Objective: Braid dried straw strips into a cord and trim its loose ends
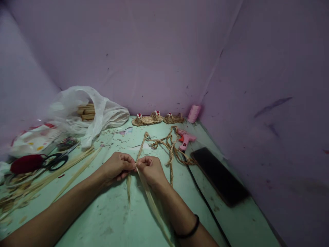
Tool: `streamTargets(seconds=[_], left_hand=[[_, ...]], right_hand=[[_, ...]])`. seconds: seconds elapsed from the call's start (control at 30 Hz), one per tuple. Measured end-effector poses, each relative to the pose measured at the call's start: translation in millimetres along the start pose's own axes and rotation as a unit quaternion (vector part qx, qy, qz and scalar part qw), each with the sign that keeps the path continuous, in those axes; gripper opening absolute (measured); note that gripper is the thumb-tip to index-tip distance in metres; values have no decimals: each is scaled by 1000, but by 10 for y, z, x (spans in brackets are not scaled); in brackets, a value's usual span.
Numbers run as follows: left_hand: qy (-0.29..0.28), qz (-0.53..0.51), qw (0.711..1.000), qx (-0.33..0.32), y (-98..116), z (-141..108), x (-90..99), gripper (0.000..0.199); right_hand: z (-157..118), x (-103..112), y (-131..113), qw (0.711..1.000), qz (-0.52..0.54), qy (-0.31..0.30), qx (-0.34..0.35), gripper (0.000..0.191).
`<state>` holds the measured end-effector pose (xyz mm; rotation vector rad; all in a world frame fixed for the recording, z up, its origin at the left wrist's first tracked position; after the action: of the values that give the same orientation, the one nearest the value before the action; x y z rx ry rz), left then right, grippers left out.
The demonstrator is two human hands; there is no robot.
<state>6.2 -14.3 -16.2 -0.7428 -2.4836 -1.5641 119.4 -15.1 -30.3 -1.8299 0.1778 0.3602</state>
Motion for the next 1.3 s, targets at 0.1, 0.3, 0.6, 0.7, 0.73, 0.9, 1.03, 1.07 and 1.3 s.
streamTargets(seconds=[0.1,0.3,0.6,0.7,0.73,0.9,1.03,1.07,1.3], left_hand=[[-28,5,1000,-2,10,-6,-8,11],[28,68,997,7,28,7,18,9],[66,114,990,-47,-18,83,-8,10],[60,57,996,-21,-7,46,-41,11],[57,35,998,-3,-8,28,-47,11],[38,-17,999,28,-7,-37,-39,8],[15,-32,999,-9,3,-36,-11,7],[11,-35,999,-13,4,-34,-3,7],[-21,-52,998,-8,1,-7,37,11]], right_hand=[[9,-10,1,1000,-16,-4,16,14],[6,13,1,989,-129,18,69,10],[-53,117,-202,937,-340,64,51,12],[-119,39,-216,936,-346,51,45,9],[-149,3,-224,934,-349,49,51,9],[-300,-181,-269,911,-398,43,97,15],[-352,-256,-288,902,-415,16,117,18],[-351,-256,-290,905,-409,3,117,18],[-117,116,-353,962,-257,48,80,15]])
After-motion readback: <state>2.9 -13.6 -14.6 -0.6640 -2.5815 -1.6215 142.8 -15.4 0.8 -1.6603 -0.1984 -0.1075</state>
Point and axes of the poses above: each hand's wrist, its own z-axis towards the middle knuckle, its own x-axis out of the back of the hand, y = z × x, the point moved 6 cm from there along z, towards the middle knuckle, and after that the axes turned 13 degrees about z, right-handed, at the moved point
